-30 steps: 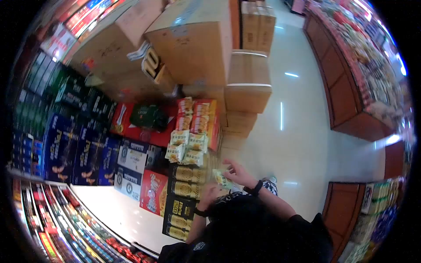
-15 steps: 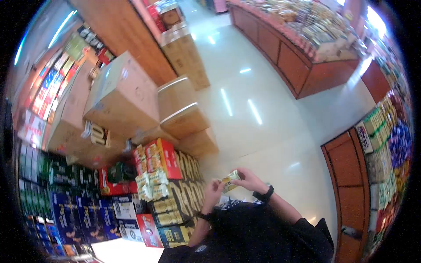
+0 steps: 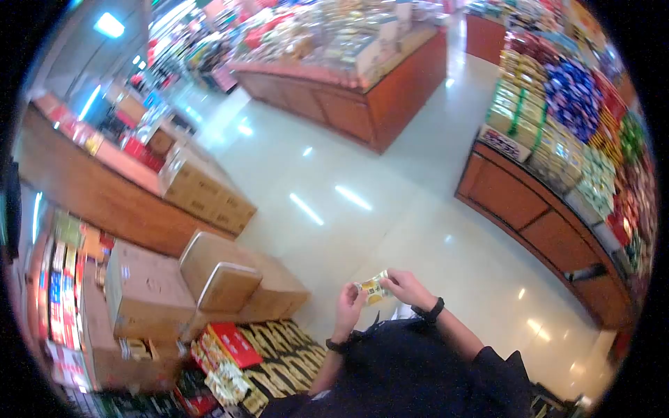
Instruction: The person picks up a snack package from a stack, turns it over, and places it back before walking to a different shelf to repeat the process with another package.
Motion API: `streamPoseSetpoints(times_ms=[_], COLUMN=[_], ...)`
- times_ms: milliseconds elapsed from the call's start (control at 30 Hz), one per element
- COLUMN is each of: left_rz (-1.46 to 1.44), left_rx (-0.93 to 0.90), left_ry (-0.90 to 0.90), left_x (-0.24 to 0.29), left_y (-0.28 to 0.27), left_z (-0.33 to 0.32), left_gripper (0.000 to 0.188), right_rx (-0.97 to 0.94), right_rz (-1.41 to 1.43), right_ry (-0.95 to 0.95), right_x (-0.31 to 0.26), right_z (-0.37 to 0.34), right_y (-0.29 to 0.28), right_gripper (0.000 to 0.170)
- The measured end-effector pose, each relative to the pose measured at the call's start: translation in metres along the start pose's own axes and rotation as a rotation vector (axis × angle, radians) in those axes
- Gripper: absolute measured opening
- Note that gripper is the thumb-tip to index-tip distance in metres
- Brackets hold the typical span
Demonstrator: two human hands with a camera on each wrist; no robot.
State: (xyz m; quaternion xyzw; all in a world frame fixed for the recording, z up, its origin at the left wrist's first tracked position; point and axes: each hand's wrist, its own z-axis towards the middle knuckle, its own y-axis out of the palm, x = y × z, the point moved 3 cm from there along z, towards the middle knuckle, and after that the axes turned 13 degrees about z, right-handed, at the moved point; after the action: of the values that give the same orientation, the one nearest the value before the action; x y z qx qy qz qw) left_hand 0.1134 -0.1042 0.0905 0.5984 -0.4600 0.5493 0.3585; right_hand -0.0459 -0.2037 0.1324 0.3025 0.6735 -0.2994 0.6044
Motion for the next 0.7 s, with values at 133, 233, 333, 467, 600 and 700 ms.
streamPoseSetpoints(times_ms=[133, 233, 333, 467, 600, 700], left_rz=[0.040, 0.013, 0.019, 0.039, 0.142, 0.177], left_rx=[-0.180, -0.351, -0.524, -0.710, -0.856, -0.937], left_ry=[0.022, -0.110, -0.061, -0.198, -0.082, -0.144], left_x=[0.008, 0.021, 0.010, 0.017, 0.023, 0.020], left_y=[0.056, 0.094, 0.128, 0.174, 0.221, 0.256], left_z=[0.031, 0.044, 0.061, 0.074, 0.091, 0.104], left_gripper=[0.023, 0.020, 0.019, 0.020, 0.023, 0.024], right_rx=[0.199, 0.369, 0.558, 0.773, 0.937, 1.030], right_rz=[-0.085, -0.074, -0.090, 0.010, 0.030, 0.027], right_ry=[-0.046, -0.087, -0.096, -0.061, -0.020, 0.016], right_x=[0.011, 0.019, 0.026, 0.031, 0.037, 0.036], right_z=[-0.020, -0.041, -0.064, -0.095, -0.118, -0.130], right_y=[-0.058, -0.090, -0.111, -0.136, -0.162, -0.186], right_gripper=[0.028, 0.029, 0.029, 0.025, 0.026, 0.026])
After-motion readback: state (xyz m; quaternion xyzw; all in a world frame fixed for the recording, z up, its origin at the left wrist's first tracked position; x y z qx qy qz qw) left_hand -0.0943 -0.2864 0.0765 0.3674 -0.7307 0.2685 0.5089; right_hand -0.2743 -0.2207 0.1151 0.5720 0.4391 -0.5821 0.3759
